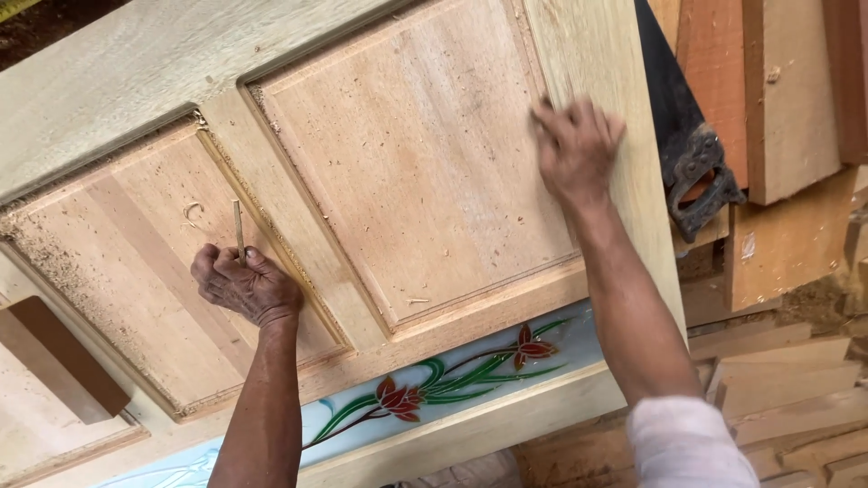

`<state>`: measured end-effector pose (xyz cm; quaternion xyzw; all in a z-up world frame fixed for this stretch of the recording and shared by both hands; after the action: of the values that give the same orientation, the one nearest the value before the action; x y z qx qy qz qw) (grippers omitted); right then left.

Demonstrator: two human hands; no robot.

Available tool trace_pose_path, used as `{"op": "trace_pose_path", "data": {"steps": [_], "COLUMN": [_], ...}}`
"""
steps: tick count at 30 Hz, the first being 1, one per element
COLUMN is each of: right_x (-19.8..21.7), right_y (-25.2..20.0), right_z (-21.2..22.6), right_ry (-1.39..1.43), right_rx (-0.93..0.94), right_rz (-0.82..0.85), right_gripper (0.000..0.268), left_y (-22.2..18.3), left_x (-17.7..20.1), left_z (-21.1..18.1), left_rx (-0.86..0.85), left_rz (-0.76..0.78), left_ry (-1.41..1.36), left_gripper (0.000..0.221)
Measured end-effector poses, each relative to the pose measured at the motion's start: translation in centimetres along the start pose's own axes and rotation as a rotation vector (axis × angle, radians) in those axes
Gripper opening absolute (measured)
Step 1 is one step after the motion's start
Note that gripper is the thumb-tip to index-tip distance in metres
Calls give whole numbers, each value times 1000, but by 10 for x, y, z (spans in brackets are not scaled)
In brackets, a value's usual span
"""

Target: Tapping decorative trim into place with a hammer and then sanding the wooden door panels to smooth the surface.

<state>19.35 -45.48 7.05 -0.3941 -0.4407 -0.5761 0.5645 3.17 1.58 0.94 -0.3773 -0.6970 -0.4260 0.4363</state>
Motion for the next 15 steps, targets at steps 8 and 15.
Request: {"op": "trace_pose_path", "data": {"steps": [8, 15], "right_x": [-15, -4], "right_y": [36, 21], "right_z": [7, 4], "right_ry": [-16, -11], "right_rx": [20, 53], "right_rz": [-27, 32], "right_gripper": [10, 14], "left_y": [18, 21], "left_x": [24, 24], "left_z": [-30, -32], "left_rx": [-16, 3], "left_rz": [-3, -8], "left_ry": [-43, -42], "left_gripper": [16, 19]}}
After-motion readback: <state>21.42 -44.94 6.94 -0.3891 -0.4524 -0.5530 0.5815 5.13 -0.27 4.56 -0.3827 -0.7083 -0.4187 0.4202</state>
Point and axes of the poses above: each hand's wrist, its own y-axis towards the middle knuckle, its own x-axis out of the back of the hand, z = x × y, the point moved 4 cm from there along y, towards the middle knuckle, and after that the axes turned 6 degrees about -x, right-handed, at the moved point
